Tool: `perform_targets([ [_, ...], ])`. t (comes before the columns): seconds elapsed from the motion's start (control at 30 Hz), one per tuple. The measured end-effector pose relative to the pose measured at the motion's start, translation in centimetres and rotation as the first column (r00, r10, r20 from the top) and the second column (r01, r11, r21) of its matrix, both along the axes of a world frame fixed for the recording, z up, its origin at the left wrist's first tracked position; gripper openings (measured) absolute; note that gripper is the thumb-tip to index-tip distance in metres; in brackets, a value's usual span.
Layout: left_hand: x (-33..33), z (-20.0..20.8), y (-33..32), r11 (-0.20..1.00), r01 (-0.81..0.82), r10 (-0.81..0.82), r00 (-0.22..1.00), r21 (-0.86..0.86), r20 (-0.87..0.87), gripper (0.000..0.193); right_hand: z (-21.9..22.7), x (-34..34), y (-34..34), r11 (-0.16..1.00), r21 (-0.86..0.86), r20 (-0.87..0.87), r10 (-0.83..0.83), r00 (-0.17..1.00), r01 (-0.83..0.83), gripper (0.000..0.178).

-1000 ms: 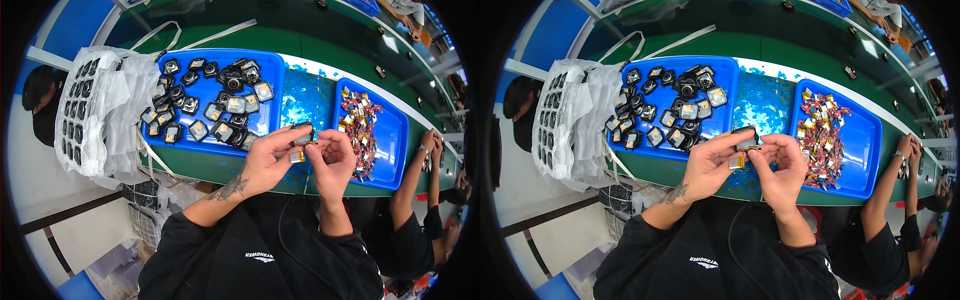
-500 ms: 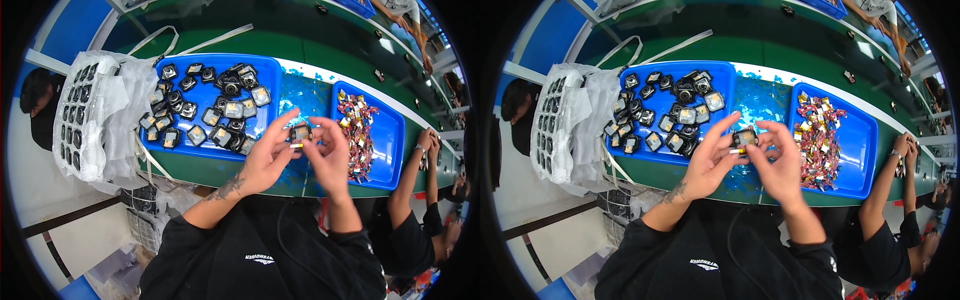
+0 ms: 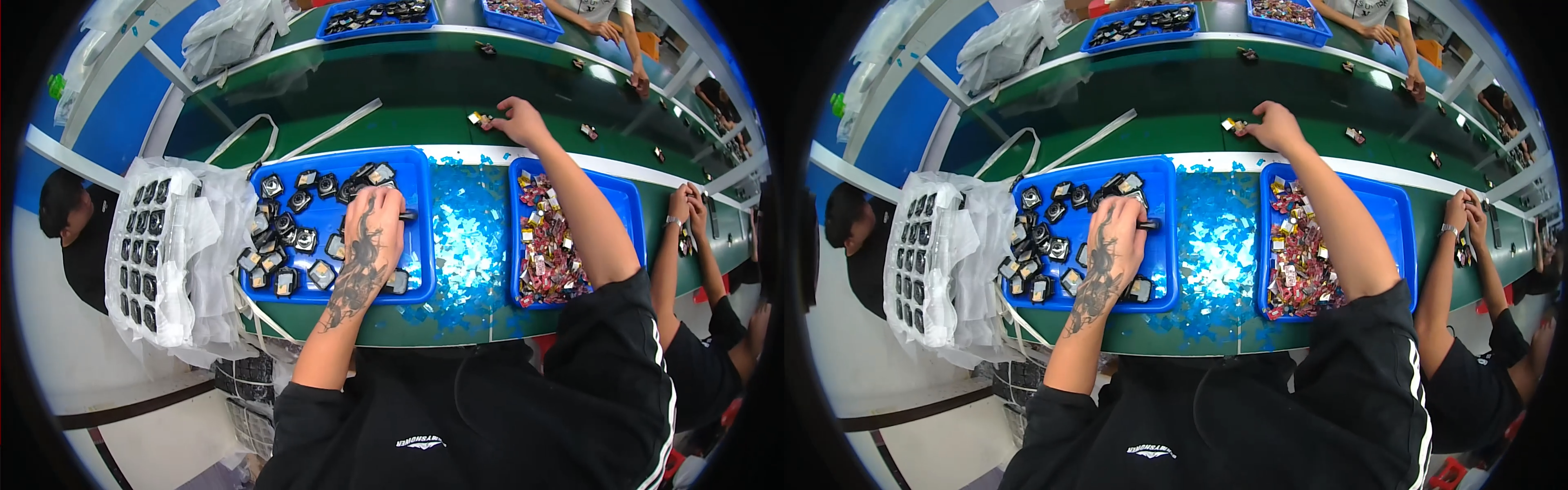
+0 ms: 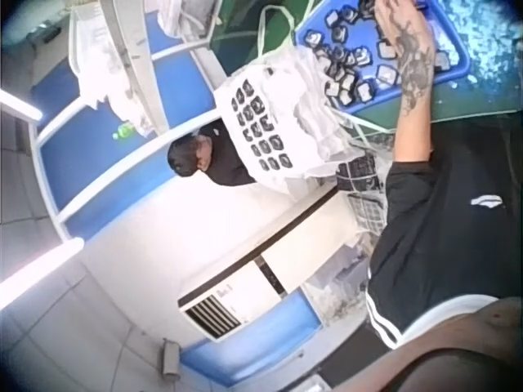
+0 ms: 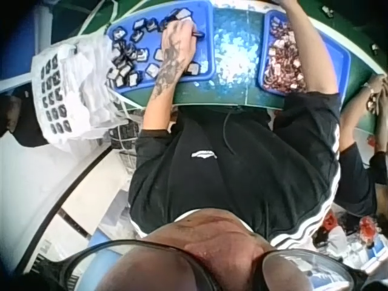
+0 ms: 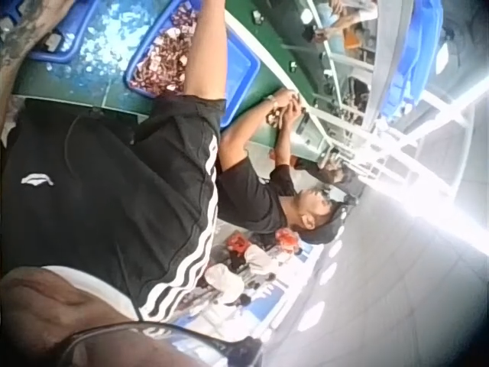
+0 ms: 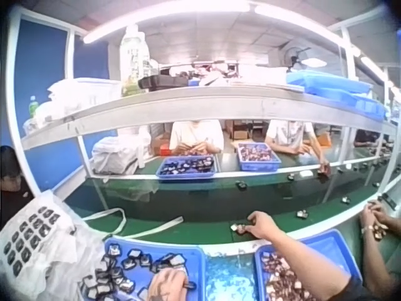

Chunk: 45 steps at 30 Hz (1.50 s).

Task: The recorder is assembling small electronic components, specifically inserting small battery-like parts into plastic casings on an assembly line.

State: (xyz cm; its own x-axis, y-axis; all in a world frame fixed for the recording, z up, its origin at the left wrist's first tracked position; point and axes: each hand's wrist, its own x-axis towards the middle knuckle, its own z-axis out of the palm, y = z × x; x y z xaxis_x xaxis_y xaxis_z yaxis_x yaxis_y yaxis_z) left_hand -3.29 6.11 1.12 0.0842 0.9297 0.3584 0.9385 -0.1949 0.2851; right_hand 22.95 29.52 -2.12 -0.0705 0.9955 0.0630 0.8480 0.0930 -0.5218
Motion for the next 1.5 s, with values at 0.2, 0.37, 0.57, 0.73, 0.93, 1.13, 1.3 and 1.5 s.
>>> perform_targets([
  [0.2,1.3,0.9,-3.4,0.907,0.387,0.143,0.087,-0.166,0.986,0.008,5.2,7.1,-4.2,0.996,0.067,0.03,0.05,0.998,-0.051,0.016],
  [0.37,2.8,0.8,-3.4,0.887,0.447,0.265,-0.281,-0.119,0.922,0.009,6.6,5.7,-9.5,0.894,-0.175,-0.006,0.419,0.908,-0.413,0.019],
  [0.57,3.6,1.0,-3.4,0.858,0.488,0.319,-0.254,-0.164,0.913,0.014,6.3,5.3,-12.8,0.954,0.022,0.167,0.29,0.942,-0.298,0.022],
  [0.73,4.2,0.8,-4.0,0.905,0.394,0.257,-0.206,-0.16,0.944,0.03,6.4,5.3,-15.2,0.934,-0.107,0.279,0.358,0.891,-0.342,0.02],
  [0.93,4.1,1.0,-4.2,0.883,0.447,0.211,-0.104,-0.144,0.972,0.042,5.3,5.6,-15.9,0.938,0.201,0.221,0.236,0.946,-0.281,0.014],
  [1.13,4.5,1.2,-3.8,0.869,0.472,0.165,0.004,-0.148,0.986,0.042,5.9,5.9,-16.3,0.991,-0.054,-0.193,0.109,0.975,-0.121,0.011],
  [1.3,5.1,1.3,-3.9,0.869,0.462,0.164,0.068,-0.177,0.984,0.043,4.1,6.1,-15.9,0.953,0.158,0.071,0.249,0.966,-0.258,0.012],
  [1.5,4.9,0.9,-4.3,0.886,0.443,0.111,0.091,-0.14,0.99,0.045,6.1,6.3,-16.0,0.979,0.09,-0.248,0.2,0.948,-0.183,0.014],
])
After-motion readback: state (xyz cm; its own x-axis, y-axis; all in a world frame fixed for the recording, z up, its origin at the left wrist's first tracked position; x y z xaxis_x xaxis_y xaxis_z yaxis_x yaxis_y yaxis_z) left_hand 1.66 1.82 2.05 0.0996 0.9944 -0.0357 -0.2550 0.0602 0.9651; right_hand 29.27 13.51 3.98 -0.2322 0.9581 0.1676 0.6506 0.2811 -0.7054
